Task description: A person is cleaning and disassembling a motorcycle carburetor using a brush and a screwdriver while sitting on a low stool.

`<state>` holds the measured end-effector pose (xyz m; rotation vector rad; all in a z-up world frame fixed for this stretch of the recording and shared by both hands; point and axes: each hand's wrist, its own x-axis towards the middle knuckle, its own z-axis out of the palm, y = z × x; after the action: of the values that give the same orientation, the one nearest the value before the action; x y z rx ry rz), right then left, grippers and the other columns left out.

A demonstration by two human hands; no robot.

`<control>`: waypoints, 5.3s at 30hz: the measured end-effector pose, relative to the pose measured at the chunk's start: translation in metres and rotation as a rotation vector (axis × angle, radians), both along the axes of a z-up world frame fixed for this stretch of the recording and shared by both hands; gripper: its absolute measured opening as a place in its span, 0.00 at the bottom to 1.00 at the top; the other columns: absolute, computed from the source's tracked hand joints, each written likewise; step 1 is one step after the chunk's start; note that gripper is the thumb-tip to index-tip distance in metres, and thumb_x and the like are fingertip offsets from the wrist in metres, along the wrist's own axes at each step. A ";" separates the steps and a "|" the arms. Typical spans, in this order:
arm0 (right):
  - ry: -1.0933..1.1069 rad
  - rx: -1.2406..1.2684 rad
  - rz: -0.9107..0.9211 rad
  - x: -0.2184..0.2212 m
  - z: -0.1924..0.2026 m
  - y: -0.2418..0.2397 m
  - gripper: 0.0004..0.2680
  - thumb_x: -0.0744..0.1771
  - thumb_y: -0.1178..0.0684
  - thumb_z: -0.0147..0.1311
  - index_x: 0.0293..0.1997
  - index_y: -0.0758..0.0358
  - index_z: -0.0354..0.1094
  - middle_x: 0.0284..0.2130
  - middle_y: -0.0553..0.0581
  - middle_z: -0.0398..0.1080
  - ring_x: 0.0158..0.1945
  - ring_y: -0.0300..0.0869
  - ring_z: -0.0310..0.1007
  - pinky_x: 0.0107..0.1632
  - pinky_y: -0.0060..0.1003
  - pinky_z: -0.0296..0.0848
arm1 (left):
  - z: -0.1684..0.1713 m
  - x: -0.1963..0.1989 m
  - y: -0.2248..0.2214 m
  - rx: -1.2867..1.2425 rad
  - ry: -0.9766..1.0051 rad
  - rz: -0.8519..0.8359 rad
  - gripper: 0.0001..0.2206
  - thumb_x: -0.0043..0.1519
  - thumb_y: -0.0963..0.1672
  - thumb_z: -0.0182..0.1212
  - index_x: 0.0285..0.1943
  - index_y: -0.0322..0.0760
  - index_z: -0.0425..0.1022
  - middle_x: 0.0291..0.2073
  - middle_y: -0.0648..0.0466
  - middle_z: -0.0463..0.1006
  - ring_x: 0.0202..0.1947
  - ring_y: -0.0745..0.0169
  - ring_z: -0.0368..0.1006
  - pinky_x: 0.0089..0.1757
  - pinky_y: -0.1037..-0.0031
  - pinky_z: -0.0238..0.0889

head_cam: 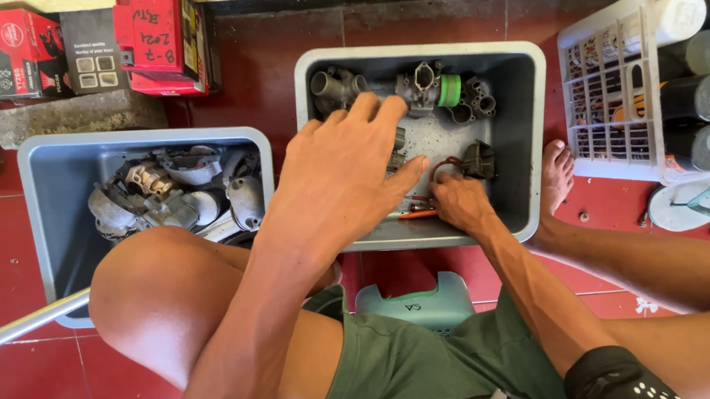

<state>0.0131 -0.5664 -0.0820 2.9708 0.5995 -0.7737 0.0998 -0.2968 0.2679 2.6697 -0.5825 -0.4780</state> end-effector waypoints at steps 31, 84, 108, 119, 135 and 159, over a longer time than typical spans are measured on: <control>-0.197 0.442 -1.191 0.114 0.057 0.001 0.32 0.61 0.43 0.66 0.73 0.54 0.55 0.59 0.65 0.63 0.63 0.62 0.63 0.62 0.58 0.63 | -0.004 0.000 0.021 0.000 0.081 0.062 0.14 0.69 0.50 0.49 0.56 0.42 0.69 0.46 0.50 0.77 0.41 0.39 0.75 0.38 0.48 0.66; -0.182 0.851 -0.494 0.046 0.474 0.021 0.15 0.67 0.52 0.52 0.59 0.50 0.78 0.25 0.53 0.80 0.18 0.38 0.72 0.24 0.33 0.71 | 0.056 -0.011 -0.006 -2.400 1.067 -0.124 0.55 0.56 0.44 0.75 0.90 0.57 0.37 0.60 0.35 0.68 0.54 0.37 0.75 0.37 0.58 0.78; 0.615 1.129 -1.060 0.025 0.461 0.053 0.15 0.70 0.56 0.54 0.57 0.71 0.88 0.19 0.62 0.52 0.19 0.46 0.45 0.26 0.40 0.43 | 0.054 -0.007 0.006 -2.139 0.558 -0.028 0.56 0.53 0.49 0.78 0.86 0.37 0.39 0.54 0.39 0.68 0.45 0.44 0.75 0.47 0.60 0.73; 0.278 0.882 -0.771 0.018 0.440 0.058 0.14 0.67 0.52 0.56 0.55 0.51 0.86 0.29 0.52 0.74 0.33 0.38 0.64 0.37 0.33 0.63 | 0.043 -0.002 0.021 -1.992 0.476 -0.126 0.54 0.57 0.47 0.77 0.86 0.34 0.35 0.57 0.40 0.69 0.47 0.41 0.78 0.47 0.61 0.74; 0.698 1.358 -0.861 0.021 0.434 0.048 0.14 0.70 0.56 0.53 0.45 0.82 0.84 0.15 0.55 0.44 0.15 0.40 0.39 0.18 0.37 0.39 | 0.046 -0.005 0.016 -1.992 0.334 -0.191 0.54 0.57 0.49 0.74 0.85 0.33 0.34 0.56 0.39 0.67 0.43 0.44 0.76 0.44 0.61 0.74; 0.421 1.114 -0.837 0.024 0.459 0.066 0.14 0.66 0.53 0.56 0.47 0.66 0.91 0.41 0.53 0.91 0.48 0.36 0.84 0.51 0.34 0.75 | 0.050 -0.006 0.019 -1.933 0.322 -0.113 0.54 0.58 0.49 0.75 0.85 0.33 0.35 0.57 0.37 0.66 0.42 0.43 0.76 0.42 0.59 0.77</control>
<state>0.0372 -0.5005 0.3765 4.1490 -0.5218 -1.5316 0.0939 -0.2775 0.3181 0.7115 -0.5675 -0.1309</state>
